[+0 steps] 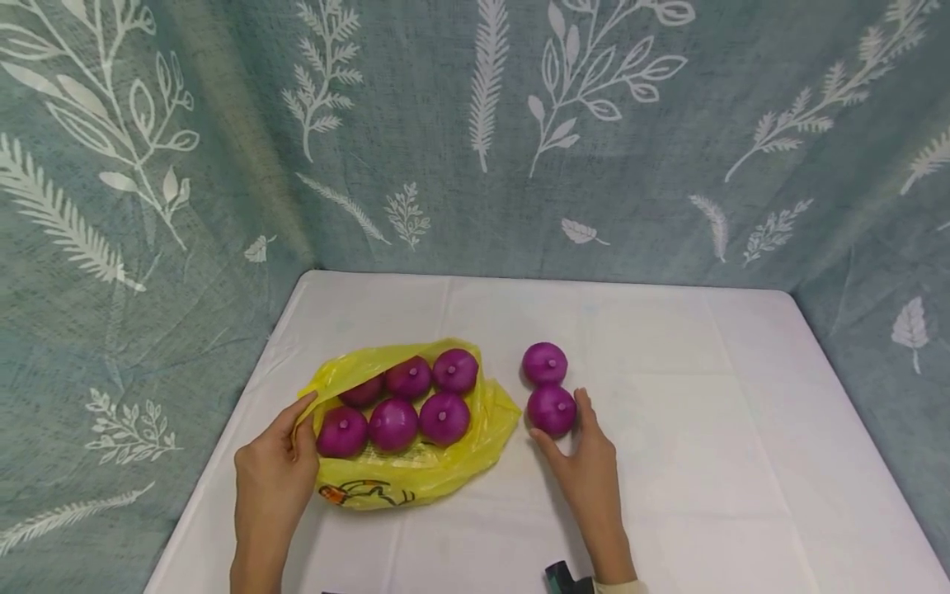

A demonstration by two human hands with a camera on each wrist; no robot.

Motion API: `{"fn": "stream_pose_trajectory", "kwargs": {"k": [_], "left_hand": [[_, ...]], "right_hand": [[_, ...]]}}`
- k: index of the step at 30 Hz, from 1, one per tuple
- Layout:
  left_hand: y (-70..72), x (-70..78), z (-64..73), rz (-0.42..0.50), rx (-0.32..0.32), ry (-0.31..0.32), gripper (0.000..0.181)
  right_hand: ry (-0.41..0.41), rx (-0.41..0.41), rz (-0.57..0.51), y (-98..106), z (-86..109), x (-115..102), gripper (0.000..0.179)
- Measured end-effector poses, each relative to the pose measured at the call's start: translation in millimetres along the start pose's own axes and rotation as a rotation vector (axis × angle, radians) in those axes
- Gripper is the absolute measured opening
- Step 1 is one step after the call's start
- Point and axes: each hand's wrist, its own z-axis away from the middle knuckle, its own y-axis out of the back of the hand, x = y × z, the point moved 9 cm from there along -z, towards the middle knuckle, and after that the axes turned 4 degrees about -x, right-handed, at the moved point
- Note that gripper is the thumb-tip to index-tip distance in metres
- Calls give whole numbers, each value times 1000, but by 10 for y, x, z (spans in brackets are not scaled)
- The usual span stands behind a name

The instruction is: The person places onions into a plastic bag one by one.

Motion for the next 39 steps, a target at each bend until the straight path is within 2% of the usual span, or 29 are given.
{"fn": "stream_pose_trajectory", "kwargs": {"k": [7, 14, 23, 31, 35, 39], "left_hand": [[8, -15, 19, -14, -4, 16, 37], [20, -40, 53, -4, 16, 4, 37], [23, -48, 68, 9, 16, 9, 38], [-3, -30, 68, 32, 24, -2, 36], [-9, -32, 66, 33, 26, -2, 37], [-15, -35, 62, 35, 18, 4, 38]], "right_hand": [[7, -2, -27, -31, -3, -29, 95], [46, 21, -72, -23, 29, -43, 89], [58, 26, -134, 92, 66, -152, 87], [157, 38, -217, 218, 101, -465, 88], [228, -6, -260, 182, 99, -698, 87], [288, -78, -297, 59, 101, -916, 87]]}}
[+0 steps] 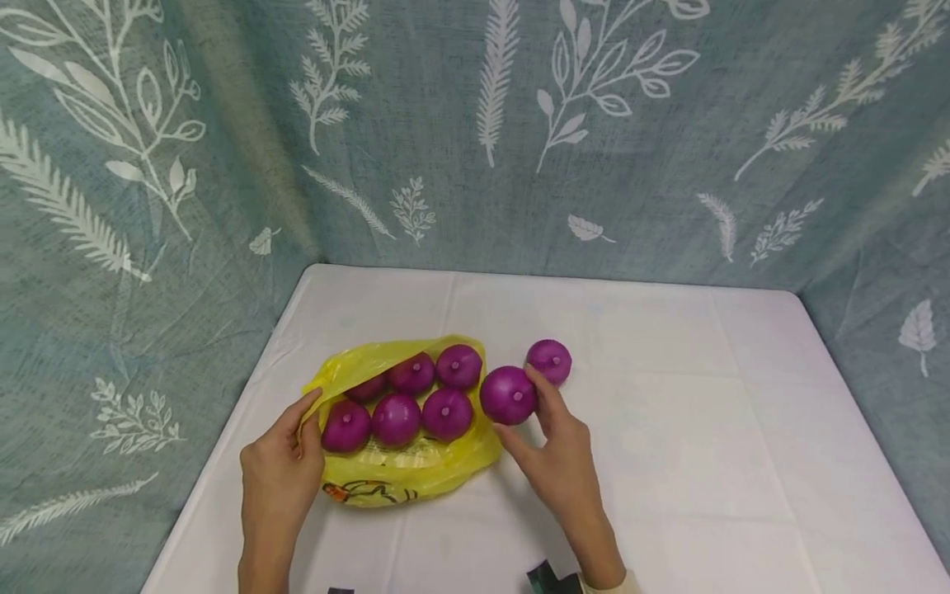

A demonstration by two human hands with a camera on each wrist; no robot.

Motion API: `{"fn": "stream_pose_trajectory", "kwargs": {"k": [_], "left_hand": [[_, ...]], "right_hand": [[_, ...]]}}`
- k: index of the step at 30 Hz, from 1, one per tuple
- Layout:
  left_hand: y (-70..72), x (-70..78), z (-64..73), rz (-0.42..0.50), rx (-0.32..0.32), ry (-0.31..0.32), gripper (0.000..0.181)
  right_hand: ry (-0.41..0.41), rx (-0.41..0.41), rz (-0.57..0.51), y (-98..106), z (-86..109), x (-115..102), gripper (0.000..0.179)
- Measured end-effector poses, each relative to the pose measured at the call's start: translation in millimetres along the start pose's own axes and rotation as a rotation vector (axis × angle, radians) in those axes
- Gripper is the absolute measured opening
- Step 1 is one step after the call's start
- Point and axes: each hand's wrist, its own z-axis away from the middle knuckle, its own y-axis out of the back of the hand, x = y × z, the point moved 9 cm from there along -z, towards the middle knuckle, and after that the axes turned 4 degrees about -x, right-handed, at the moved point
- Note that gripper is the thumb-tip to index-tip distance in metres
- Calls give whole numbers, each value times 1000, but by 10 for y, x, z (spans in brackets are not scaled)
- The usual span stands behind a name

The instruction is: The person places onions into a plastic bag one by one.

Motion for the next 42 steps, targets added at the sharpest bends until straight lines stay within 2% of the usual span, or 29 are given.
{"fn": "stream_pose_trajectory", "kwargs": {"k": [9, 17, 21, 30, 42], "left_hand": [[-9, 31, 31, -1, 0, -15, 40], [13, 34, 47, -3, 13, -30, 41], [15, 21, 58, -1, 7, -25, 40], [22, 32, 89, 7, 10, -33, 39], [0, 68, 118, 9, -10, -26, 41]], "right_hand": [[158, -259, -121, -623, -76, -456, 87], [156, -394, 7, -1093, -66, -569, 86], [136, -467, -12, -1275, -36, -573, 85], [188, -489, 111, -1500, 12, -628, 81], [252, -498, 159, -1634, 21, -685, 79]]}}
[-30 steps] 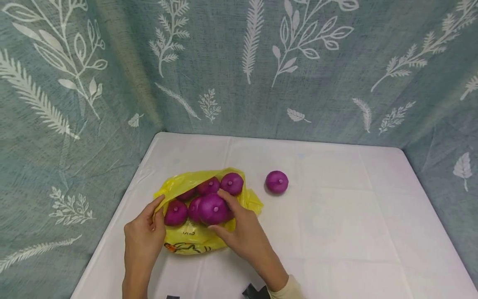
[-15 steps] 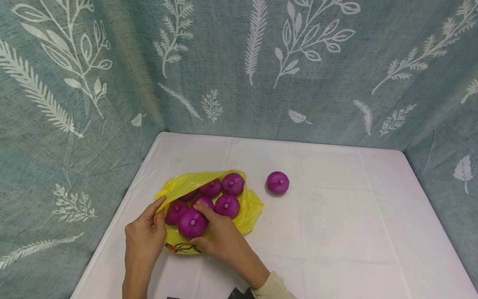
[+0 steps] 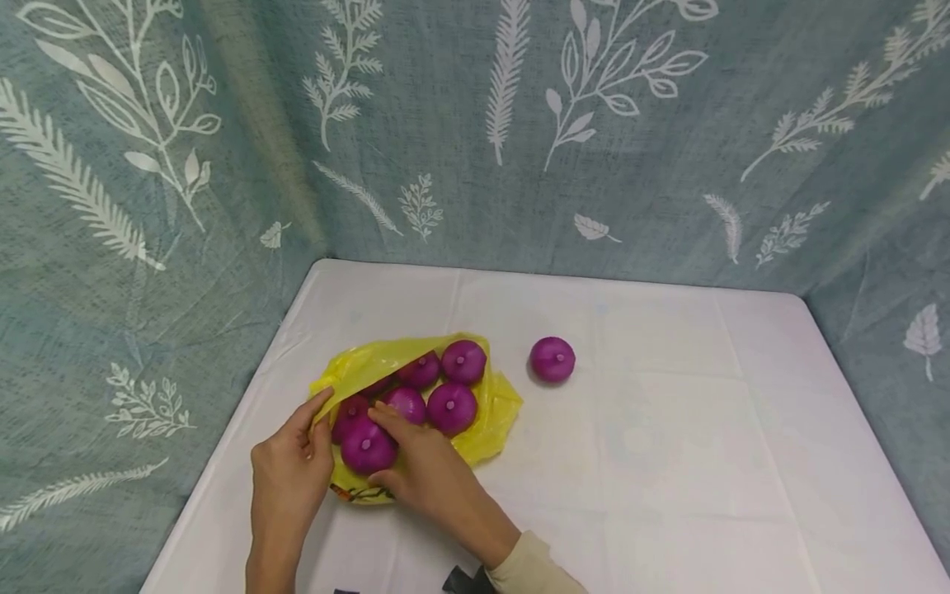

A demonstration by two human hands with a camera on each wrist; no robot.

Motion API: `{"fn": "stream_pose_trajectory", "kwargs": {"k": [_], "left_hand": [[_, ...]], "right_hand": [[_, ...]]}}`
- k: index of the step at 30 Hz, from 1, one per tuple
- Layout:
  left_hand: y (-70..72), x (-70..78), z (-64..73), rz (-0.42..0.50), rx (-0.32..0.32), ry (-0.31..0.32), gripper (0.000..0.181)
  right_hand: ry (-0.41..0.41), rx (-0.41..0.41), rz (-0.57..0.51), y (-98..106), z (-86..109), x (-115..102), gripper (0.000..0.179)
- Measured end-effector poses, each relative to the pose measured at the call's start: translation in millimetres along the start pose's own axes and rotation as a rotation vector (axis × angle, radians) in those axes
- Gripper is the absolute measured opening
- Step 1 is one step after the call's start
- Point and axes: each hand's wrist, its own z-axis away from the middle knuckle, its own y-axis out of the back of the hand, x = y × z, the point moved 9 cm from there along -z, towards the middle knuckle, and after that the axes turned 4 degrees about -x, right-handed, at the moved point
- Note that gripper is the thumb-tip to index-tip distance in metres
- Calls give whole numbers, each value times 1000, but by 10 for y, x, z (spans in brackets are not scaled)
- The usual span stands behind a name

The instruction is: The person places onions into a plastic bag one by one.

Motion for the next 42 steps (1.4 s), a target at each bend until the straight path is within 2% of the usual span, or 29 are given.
{"fn": "stream_pose_trajectory", "kwargs": {"k": [3, 11, 20, 31, 42], "left_hand": [[-8, -6, 8, 0, -6, 11, 41], [-17, -47, 40, -8, -6, 31, 39], [-28, -70, 54, 3, -2, 30, 40], [-41, -83, 69, 34, 5, 21, 42], [-25, -70, 74, 38, -2, 37, 42]], "right_hand": [[0, -7, 35, -56, -10, -1, 79], [-62, 11, 93, -178, 10, 21, 80], [-33, 69, 126, -265, 72, -17, 82], [-44, 20, 169, -329, 80, -4, 83], [-23, 30, 177, -289, 95, -15, 82]]}}
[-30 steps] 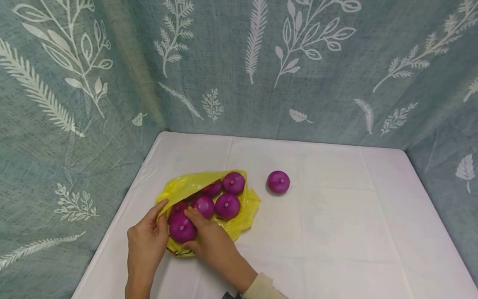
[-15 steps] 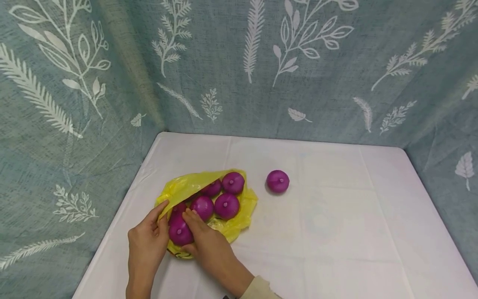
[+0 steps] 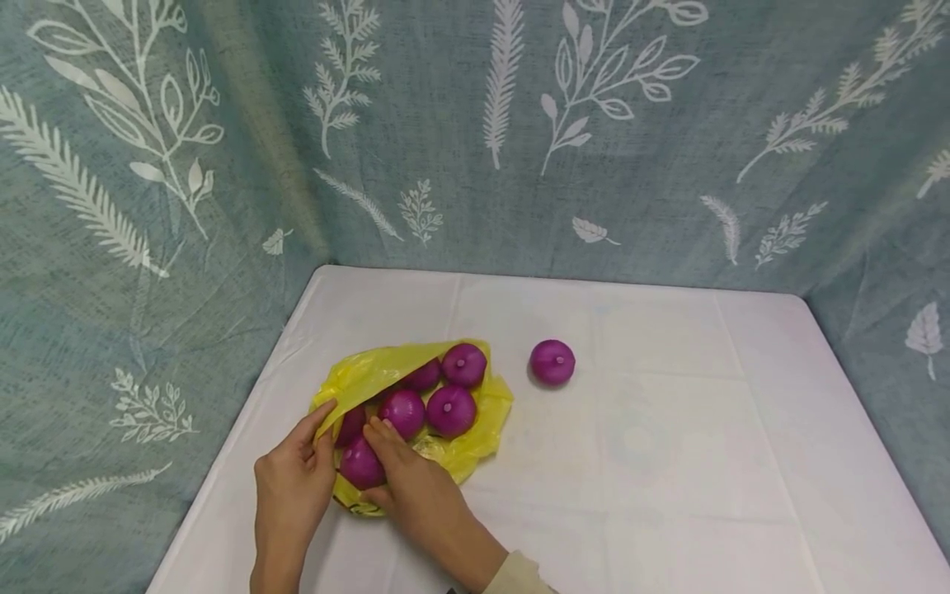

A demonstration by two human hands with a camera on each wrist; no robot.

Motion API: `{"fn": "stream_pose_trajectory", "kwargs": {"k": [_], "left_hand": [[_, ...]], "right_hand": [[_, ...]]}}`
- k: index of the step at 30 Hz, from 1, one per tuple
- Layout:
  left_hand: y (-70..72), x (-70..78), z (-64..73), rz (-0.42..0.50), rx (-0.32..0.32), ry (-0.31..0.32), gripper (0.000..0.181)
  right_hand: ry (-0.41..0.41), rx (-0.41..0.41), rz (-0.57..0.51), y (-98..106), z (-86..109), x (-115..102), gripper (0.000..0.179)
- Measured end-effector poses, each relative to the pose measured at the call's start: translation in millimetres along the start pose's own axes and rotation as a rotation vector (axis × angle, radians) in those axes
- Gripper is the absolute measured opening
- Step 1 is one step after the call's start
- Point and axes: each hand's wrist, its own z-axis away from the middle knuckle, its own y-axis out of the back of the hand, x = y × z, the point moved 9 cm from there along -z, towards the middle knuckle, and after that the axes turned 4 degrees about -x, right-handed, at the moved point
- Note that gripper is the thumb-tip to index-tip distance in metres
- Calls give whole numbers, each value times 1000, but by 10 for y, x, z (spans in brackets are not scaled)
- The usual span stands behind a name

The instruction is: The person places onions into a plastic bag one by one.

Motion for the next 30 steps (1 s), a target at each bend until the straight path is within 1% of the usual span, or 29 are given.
{"fn": "stream_pose_trajectory", "kwargs": {"k": [4, 8, 10, 16, 21, 24, 26, 27, 30], "left_hand": [[-5, 10, 3, 2, -2, 4, 41], [-4, 28, -2, 6, -4, 2, 41], [-7, 35, -4, -2, -8, 5, 41], [-1, 24, -1, -23, -7, 8, 42], [3, 12, -9, -23, -2, 11, 42], [-3, 16, -16, -30, -9, 20, 42], [-10, 19, -19, -32, -14, 25, 42], [-12, 19, -20, -34, -16, 26, 42], [-19, 25, -22, -26, -22, 27, 42]], "right_hand": [[-28, 9, -15, 114, 27, 33, 81], [-45, 63, -38, 306, 58, 85, 78], [-53, 92, -66, 400, 76, 126, 77], [-83, 163, -125, 623, 136, 305, 78], [-162, 212, -142, 788, 205, 489, 80], [-192, 251, -160, 900, 267, 609, 81], [-189, 270, -186, 975, 313, 694, 80], [-172, 272, -208, 1012, 332, 730, 79], [-112, 244, -299, 1096, 398, 850, 75]]}}
